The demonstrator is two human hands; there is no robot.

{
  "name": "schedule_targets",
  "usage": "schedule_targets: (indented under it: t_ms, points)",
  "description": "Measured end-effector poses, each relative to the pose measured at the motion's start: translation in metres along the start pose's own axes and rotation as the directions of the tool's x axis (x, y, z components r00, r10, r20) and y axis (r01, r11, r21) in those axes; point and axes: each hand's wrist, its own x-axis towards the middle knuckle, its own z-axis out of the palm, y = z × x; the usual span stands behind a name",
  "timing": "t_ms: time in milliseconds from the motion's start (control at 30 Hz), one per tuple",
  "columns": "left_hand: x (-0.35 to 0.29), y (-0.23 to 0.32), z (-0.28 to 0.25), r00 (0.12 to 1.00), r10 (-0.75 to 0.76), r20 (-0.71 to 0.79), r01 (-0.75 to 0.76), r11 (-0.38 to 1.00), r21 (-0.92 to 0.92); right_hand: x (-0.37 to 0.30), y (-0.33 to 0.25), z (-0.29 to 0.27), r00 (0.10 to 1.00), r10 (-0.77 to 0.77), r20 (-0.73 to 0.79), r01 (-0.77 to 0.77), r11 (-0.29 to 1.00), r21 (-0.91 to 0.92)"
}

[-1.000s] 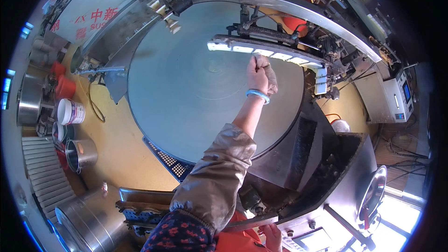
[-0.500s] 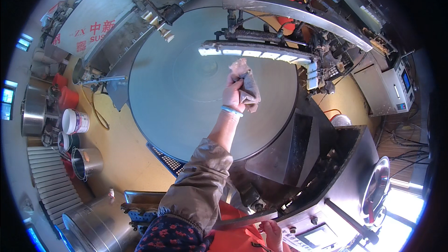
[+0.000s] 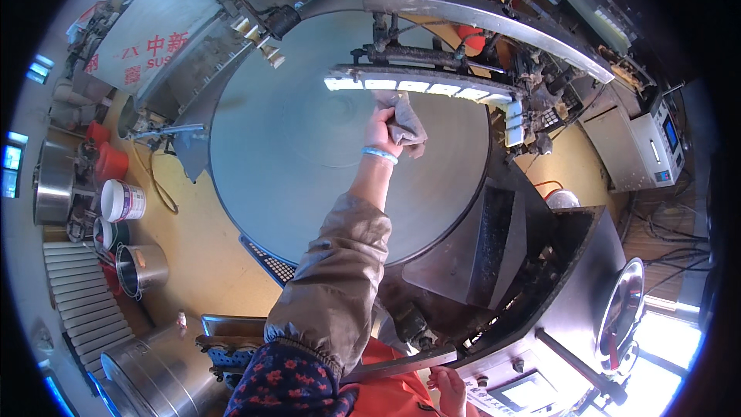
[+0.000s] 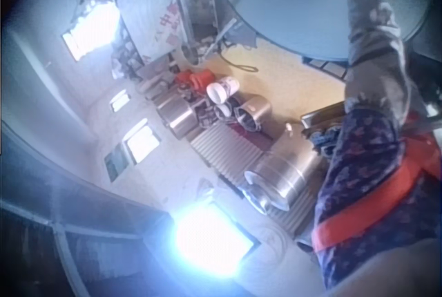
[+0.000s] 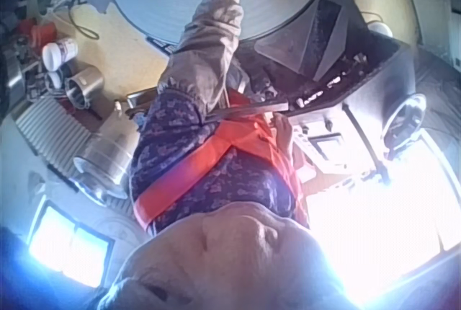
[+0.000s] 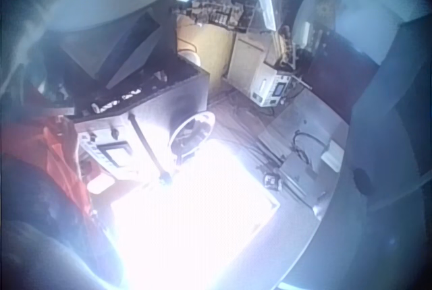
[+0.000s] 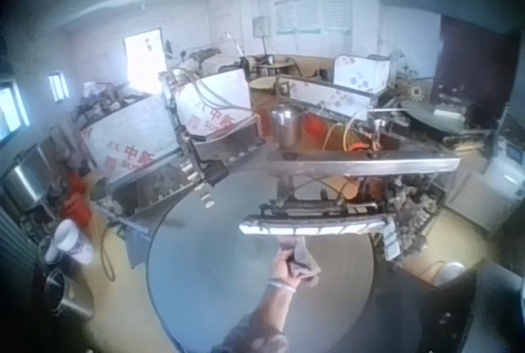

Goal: The person stretches a large sheet of dough on a round frame, then places it onto a rotating griddle. They use a spatula to lift and remove the cooked pancake, then wipe the griddle surface with a cloth.

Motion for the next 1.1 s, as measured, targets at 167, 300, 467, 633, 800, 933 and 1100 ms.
schedule_targets:
  t_ms: [167, 300, 467, 633, 800, 933, 1100]
  points:
    - [0.005, 0.016, -0.009, 1.000, -0.013, -0.023, 0.011, 0.996, -0.083, 0.002, 0.008, -0.004, 1.000, -0.022, 0.004, 0.022, 1.000, -0.004]
    - [0.003, 0.035, -0.020, 0.998, 0.003, -0.064, -0.013, 0.988, -0.152, 0.002, 0.011, -0.005, 1.000, -0.009, 0.000, 0.009, 1.000, 0.003]
    - [0.002, 0.051, -0.023, 0.992, 0.019, -0.124, -0.042, 0.981, -0.190, 0.001, 0.006, -0.004, 1.000, 0.001, 0.000, -0.001, 1.000, -0.012]
    - [0.001, 0.081, -0.036, 0.973, 0.177, -0.152, -0.203, 0.962, -0.184, 0.000, 0.002, -0.004, 1.000, 0.007, -0.007, -0.006, 0.999, 0.045]
    - [-0.013, 0.119, -0.053, 0.962, 0.272, 0.008, -0.267, 0.952, -0.151, 0.000, -0.003, 0.000, 1.000, 0.003, 0.010, -0.003, 0.999, -0.044]
    - [-0.039, 0.102, -0.052, 0.979, 0.187, -0.081, -0.197, 0.971, -0.132, -0.002, -0.010, 0.005, 0.999, -0.022, 0.039, 0.021, 1.000, 0.022]
    - [-0.053, 0.056, -0.041, 0.998, 0.065, -0.020, -0.067, 0.987, -0.144, -0.003, -0.013, -0.002, 0.997, -0.064, 0.038, 0.065, 0.998, -0.017]
